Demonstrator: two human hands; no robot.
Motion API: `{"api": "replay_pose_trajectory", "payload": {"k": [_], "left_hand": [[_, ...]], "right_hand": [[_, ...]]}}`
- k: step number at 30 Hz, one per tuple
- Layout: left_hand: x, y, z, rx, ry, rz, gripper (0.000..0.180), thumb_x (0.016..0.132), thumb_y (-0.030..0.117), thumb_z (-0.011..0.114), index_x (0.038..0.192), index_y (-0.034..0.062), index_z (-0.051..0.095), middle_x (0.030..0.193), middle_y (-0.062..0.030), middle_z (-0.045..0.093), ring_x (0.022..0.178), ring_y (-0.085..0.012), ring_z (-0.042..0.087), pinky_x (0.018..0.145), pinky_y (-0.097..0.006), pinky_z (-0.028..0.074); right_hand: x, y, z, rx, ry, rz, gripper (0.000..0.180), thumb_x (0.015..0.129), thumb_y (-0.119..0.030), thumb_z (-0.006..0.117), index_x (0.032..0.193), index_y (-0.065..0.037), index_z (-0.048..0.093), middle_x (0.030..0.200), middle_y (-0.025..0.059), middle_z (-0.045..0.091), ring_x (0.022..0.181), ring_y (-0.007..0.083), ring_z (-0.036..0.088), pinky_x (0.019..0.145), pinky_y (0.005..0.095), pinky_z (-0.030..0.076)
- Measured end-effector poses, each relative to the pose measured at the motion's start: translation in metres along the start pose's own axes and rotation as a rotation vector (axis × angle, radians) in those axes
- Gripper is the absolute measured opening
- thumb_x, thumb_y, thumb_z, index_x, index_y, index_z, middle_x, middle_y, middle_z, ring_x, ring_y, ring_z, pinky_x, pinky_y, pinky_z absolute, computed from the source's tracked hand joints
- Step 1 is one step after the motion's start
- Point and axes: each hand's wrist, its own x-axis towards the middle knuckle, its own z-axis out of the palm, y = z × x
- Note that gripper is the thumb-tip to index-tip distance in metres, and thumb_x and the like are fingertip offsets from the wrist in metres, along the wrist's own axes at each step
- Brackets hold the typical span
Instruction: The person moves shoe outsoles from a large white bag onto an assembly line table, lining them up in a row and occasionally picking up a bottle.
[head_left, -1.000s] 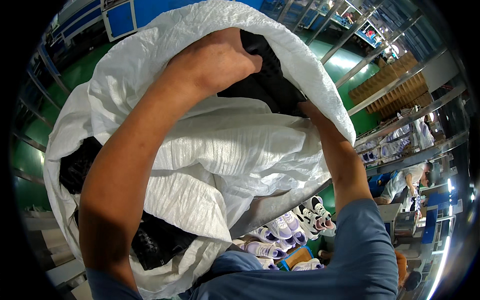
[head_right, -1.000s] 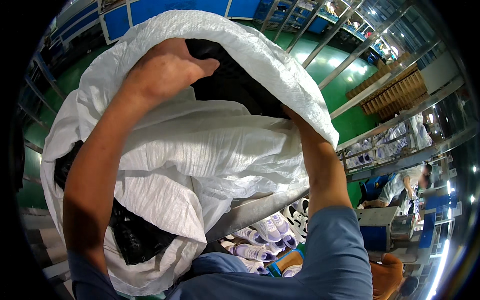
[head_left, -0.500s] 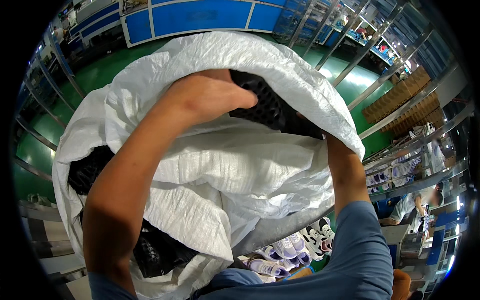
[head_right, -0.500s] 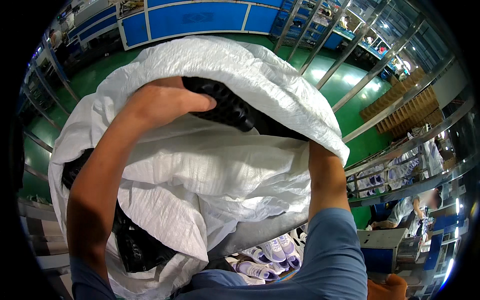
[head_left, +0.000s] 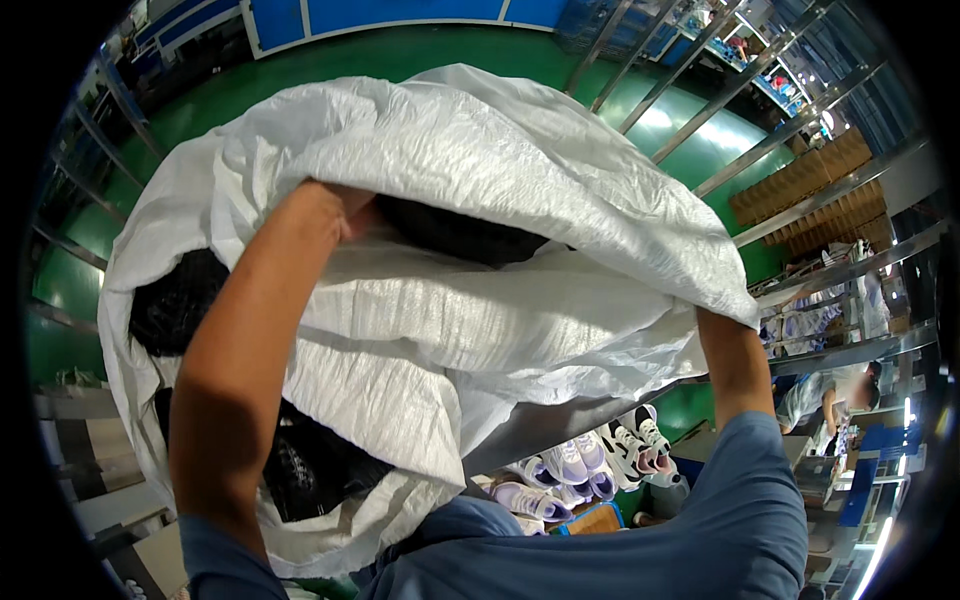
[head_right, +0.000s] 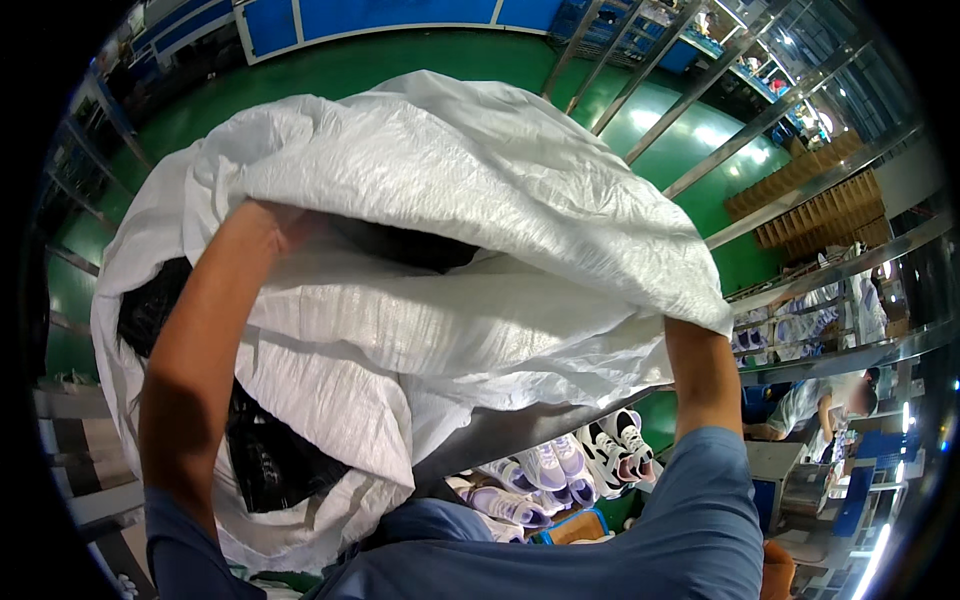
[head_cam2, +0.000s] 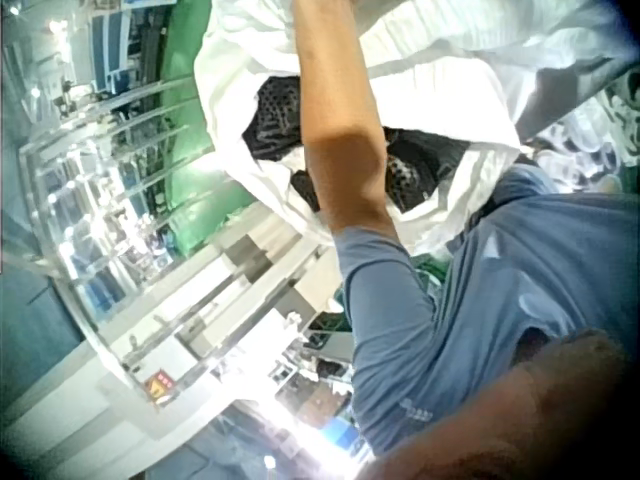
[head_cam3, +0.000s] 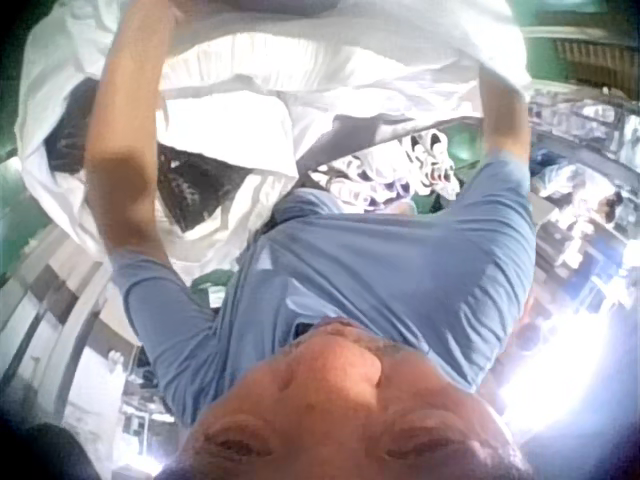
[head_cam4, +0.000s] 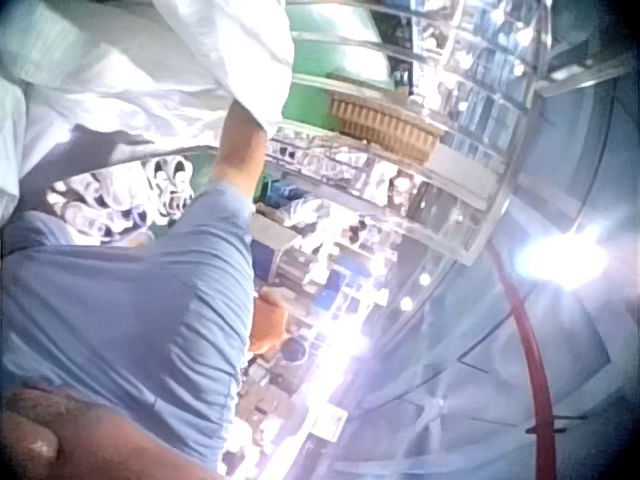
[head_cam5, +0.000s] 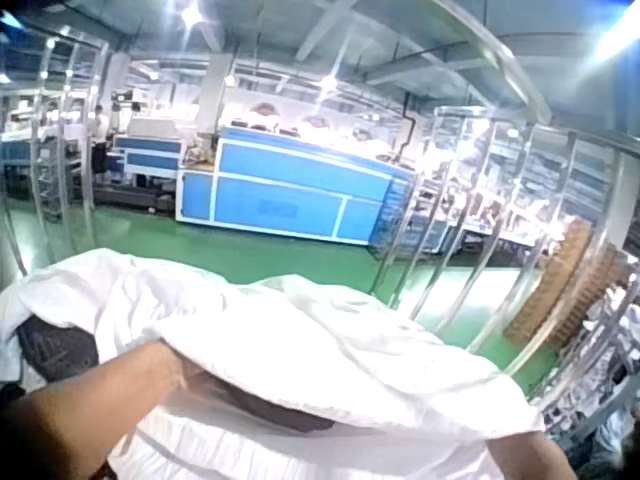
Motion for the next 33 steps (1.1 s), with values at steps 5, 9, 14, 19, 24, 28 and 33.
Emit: {"api": "replay_pose_trajectory", "payload": {"k": [5,9,14,19,24,28,33], "left_hand": [[-0.027,-0.007,-0.008,0.008,-0.048,0.034,0.044,0.103,0.026,0.058,0.141,0.0041,0.055,0.138,-0.0140,0.061,0.127,-0.0265,0.057,0.112,-0.038,0.045],[-0.077,-0.022,-0.010,0.212,-0.176,0.269,0.050,0.089,0.003,0.069,0.138,0.0036,0.058,0.132,-0.0127,0.065,0.117,-0.0253,0.064,0.105,-0.040,0.052],[-0.096,-0.022,-0.016,0.185,-0.360,0.133,0.057,0.071,0.007,0.087,0.124,0.0034,0.068,0.120,-0.0081,0.070,0.107,-0.0201,0.066,0.096,-0.032,0.052],[-0.145,-0.021,-0.019,0.062,-0.399,0.320,0.069,0.063,0.007,0.085,0.128,-0.0037,0.064,0.108,-0.0092,0.072,0.100,-0.0206,0.067,0.095,-0.034,0.052],[-0.229,-0.015,-0.038,0.137,-0.491,0.345,0.111,0.053,0.015,0.089,0.152,-0.0034,0.043,0.124,-0.0107,0.066,0.114,-0.0191,0.063,0.104,-0.031,0.045],[-0.299,-0.032,-0.054,0.085,-0.438,0.394,0.117,0.052,0.018,0.092,0.153,-0.0052,0.040,0.123,-0.0094,0.064,0.113,-0.0178,0.062,0.102,-0.029,0.044],[-0.413,-0.079,-0.094,0.076,-0.315,0.558,0.120,0.058,0.016,0.092,0.158,-0.0039,0.030,0.127,-0.0115,0.061,0.118,-0.0194,0.060,0.103,-0.031,0.044]], "right_hand": [[-0.028,-0.006,-0.025,0.157,-0.086,-0.028,0.041,0.102,-0.036,0.054,0.124,-0.004,0.065,0.097,0.0182,0.074,0.081,0.0320,0.075,0.059,0.0495,0.061],[-0.057,-0.021,-0.061,0.471,-0.196,-0.068,0.041,0.102,-0.037,0.054,0.125,-0.004,0.065,0.098,0.0188,0.074,0.081,0.0324,0.076,0.057,0.0501,0.061],[-0.092,-0.053,-0.082,0.943,-0.410,-0.140,0.042,0.103,-0.038,0.053,0.126,-0.004,0.064,0.100,0.0194,0.075,0.080,0.0329,0.076,0.055,0.0509,0.061],[-0.121,-0.094,-0.037,1.392,-0.724,-0.178,0.044,0.104,-0.039,0.052,0.128,-0.004,0.063,0.101,0.0201,0.075,0.080,0.0334,0.076,0.053,0.0516,0.061],[-0.177,-0.139,0.007,1.632,-0.894,-0.077,0.045,0.104,-0.040,0.051,0.129,-0.004,0.063,0.102,0.0208,0.075,0.080,0.0339,0.077,0.051,0.0524,0.062],[-0.253,-0.168,-0.017,1.612,-0.841,0.004,0.046,0.108,-0.038,0.047,0.136,-0.003,0.056,0.110,0.0199,0.074,0.083,0.0290,0.078,0.051,0.0485,0.066],[-0.365,-0.203,-0.031,1.538,-0.675,-0.117,0.042,0.107,-0.034,0.055,0.127,0.002,0.062,0.112,0.0178,0.074,0.091,0.0245,0.076,0.085,0.0369,0.064]]}}
